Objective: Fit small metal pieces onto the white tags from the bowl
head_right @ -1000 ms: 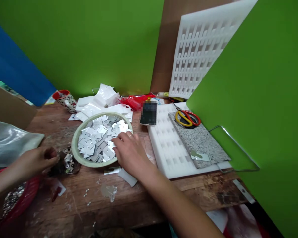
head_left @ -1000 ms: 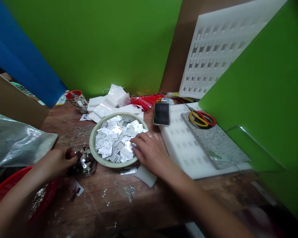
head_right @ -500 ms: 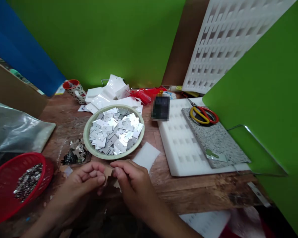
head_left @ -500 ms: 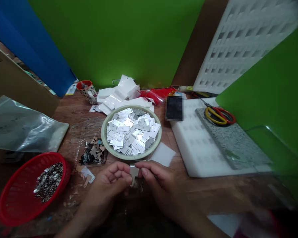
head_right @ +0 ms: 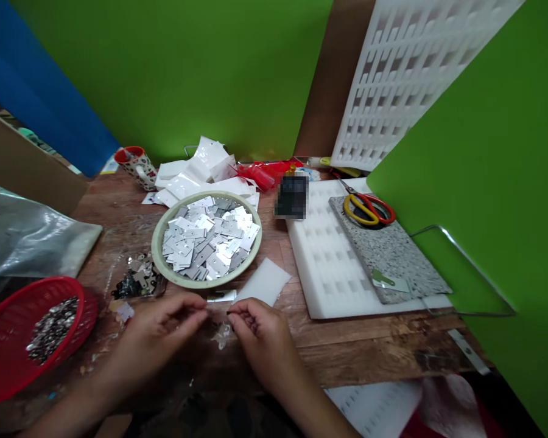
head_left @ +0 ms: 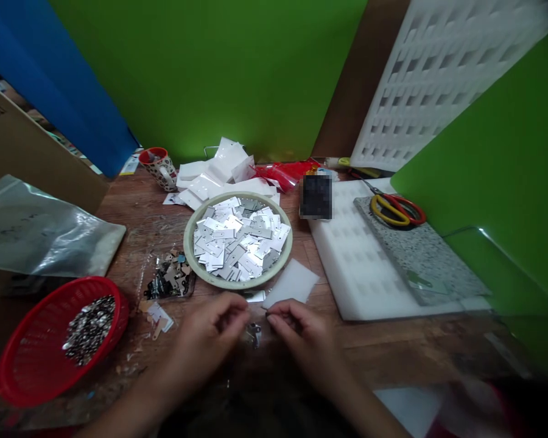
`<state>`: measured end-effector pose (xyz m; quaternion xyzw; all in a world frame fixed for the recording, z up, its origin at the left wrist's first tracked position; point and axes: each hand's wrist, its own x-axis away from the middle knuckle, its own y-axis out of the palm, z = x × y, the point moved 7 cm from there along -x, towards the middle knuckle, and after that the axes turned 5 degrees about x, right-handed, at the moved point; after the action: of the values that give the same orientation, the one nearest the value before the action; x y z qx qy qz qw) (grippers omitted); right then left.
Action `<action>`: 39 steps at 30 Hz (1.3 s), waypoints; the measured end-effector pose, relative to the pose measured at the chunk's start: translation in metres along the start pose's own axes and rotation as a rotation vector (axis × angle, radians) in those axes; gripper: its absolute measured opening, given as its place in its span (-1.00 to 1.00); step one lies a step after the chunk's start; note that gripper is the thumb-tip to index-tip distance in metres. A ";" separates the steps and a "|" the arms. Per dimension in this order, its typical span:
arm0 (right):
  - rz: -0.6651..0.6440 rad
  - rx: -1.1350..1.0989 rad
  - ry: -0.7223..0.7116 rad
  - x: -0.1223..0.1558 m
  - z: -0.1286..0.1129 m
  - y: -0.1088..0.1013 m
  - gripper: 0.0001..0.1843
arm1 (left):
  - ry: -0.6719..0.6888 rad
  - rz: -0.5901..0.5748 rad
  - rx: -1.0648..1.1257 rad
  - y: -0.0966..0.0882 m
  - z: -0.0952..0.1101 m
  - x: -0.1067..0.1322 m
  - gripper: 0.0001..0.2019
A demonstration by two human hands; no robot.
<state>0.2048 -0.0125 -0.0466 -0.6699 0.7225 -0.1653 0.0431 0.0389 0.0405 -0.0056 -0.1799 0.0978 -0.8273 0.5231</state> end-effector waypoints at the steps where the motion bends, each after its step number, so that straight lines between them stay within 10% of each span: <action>1: 0.005 0.038 -0.008 -0.001 0.002 0.004 -0.91 | 0.040 0.078 -0.091 -0.019 0.004 -0.001 -0.89; 6: -0.204 0.221 -0.188 -0.016 -0.015 0.070 -0.81 | 0.183 0.326 -0.379 -0.086 0.036 -0.024 -0.84; 11: -0.348 0.325 -0.254 -0.034 -0.031 0.125 -0.71 | 0.293 0.024 -0.822 -0.045 0.054 -0.077 -0.82; 18: -0.311 0.252 -0.384 0.002 -0.032 0.076 -0.61 | 0.244 -0.082 -0.977 -0.014 0.042 -0.114 -0.86; 24: 0.025 0.204 -0.239 0.020 0.000 0.001 -0.77 | 0.251 -0.076 -1.124 -0.008 0.047 -0.103 -0.73; 30: -0.202 0.454 -0.394 0.009 -0.014 0.053 -0.77 | 0.212 -0.209 -1.198 0.010 0.061 -0.106 -0.82; 34: -0.368 0.427 -0.486 -0.002 -0.037 0.096 -0.75 | 0.152 -0.184 -1.143 -0.065 0.082 -0.086 -0.76; 39: -0.643 -0.133 0.044 -0.030 -0.042 0.176 -0.71 | -0.117 0.507 -0.894 -0.232 0.058 0.031 -0.67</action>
<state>0.0282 0.0334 -0.0645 -0.8613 0.4841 -0.1373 -0.0706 -0.1426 0.1149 0.1352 -0.4026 0.4530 -0.5403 0.5838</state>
